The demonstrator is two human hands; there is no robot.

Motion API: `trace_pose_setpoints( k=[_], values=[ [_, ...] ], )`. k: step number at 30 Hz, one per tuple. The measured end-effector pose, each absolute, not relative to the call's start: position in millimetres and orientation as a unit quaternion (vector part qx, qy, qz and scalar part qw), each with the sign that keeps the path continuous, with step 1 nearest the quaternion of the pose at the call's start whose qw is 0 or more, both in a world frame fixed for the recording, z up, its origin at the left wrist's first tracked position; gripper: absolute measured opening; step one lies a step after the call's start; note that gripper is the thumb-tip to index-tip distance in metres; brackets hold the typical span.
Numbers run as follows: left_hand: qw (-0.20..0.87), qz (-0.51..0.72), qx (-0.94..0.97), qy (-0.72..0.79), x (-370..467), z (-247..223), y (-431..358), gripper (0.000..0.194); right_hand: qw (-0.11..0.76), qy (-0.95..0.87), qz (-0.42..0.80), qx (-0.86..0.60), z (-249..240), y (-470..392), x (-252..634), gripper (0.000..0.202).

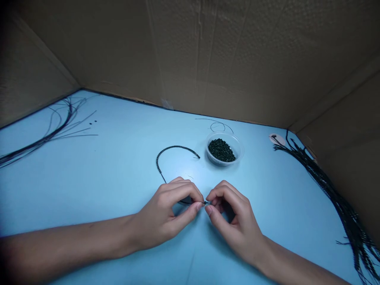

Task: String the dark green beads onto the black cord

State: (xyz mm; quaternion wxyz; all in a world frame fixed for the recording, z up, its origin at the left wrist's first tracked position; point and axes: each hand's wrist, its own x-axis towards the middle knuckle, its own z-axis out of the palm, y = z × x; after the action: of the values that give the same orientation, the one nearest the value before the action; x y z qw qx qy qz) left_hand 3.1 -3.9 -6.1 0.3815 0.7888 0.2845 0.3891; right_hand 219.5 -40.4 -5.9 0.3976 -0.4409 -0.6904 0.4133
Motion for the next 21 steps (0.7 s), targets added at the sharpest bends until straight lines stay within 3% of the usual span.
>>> trace_pose_setpoints(
  k=[7,21],
  values=[
    [0.381,0.378,0.797,0.279,2.3,-6.0,-3.6,0.004,0.388,-0.703,0.415,-0.427,-7.2,-40.7,220.5,0.012],
    [0.368,0.383,0.799,0.28,2.9,-7.8,-3.7,0.008,0.391,-0.654,0.472,-0.444,-7.1,-39.3,221.5,0.022]
  ],
)
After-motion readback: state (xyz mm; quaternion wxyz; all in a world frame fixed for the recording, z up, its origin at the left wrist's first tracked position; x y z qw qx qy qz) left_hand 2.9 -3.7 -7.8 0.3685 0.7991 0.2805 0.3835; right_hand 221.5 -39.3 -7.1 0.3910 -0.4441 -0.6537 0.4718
